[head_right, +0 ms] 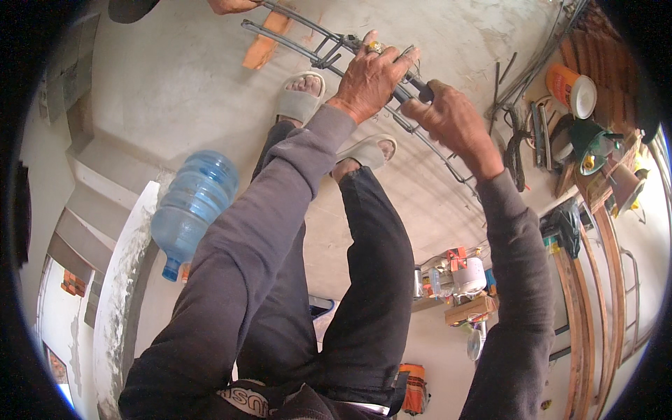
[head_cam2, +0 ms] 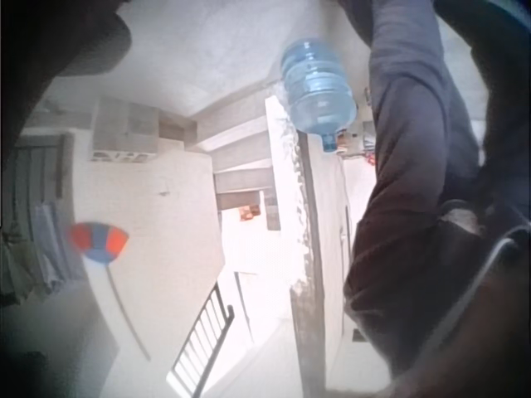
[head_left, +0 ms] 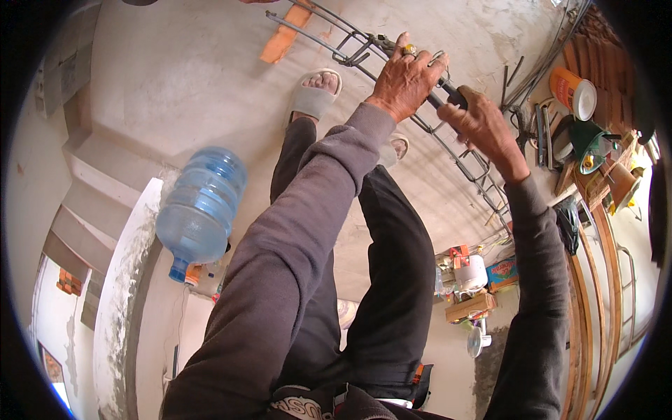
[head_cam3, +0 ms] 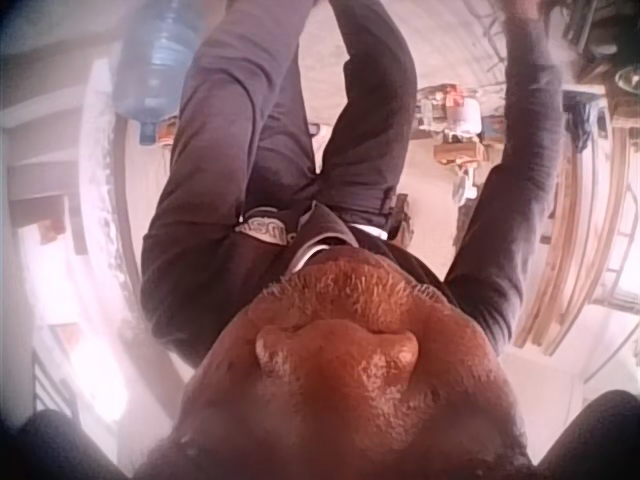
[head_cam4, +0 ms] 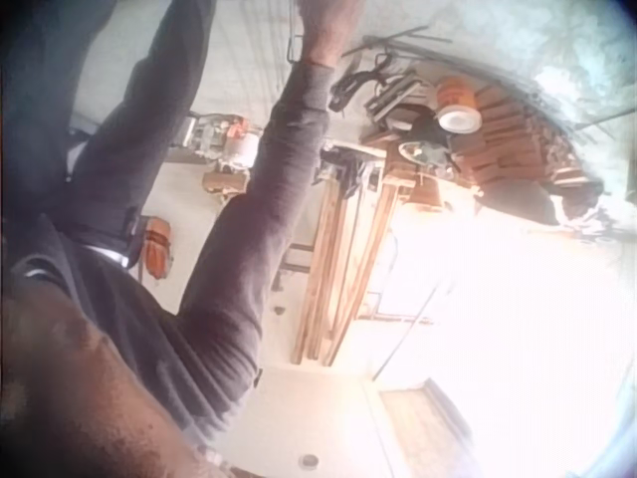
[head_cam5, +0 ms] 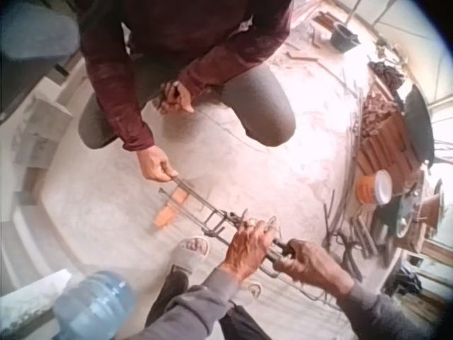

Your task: The person assembles a metal frame structure on the floor, using pliers to bend and secure wire ties at the joints. Another person assists by holding the frame steady while the primary worker twists the wires to fasten the components together.

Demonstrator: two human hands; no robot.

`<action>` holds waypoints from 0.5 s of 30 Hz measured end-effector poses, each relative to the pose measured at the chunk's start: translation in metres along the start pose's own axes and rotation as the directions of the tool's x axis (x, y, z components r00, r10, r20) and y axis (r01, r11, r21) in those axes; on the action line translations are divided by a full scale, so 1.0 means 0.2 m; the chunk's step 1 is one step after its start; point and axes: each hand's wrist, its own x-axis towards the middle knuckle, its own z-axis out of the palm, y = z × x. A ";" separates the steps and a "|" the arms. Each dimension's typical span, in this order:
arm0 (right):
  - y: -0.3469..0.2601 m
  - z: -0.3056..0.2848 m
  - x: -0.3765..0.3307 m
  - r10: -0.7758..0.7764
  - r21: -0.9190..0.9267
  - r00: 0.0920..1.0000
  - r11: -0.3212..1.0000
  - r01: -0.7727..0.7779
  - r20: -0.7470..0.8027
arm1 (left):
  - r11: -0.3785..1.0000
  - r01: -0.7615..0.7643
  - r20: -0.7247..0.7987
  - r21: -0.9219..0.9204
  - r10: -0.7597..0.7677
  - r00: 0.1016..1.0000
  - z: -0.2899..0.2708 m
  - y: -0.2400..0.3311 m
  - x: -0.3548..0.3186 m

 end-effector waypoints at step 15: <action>0.18 0.08 -0.25 0.069 0.547 0.958 0.808 -0.217 0.279 | 0.981 -0.153 0.342 -0.121 0.186 0.921 -0.17 0.08 -0.12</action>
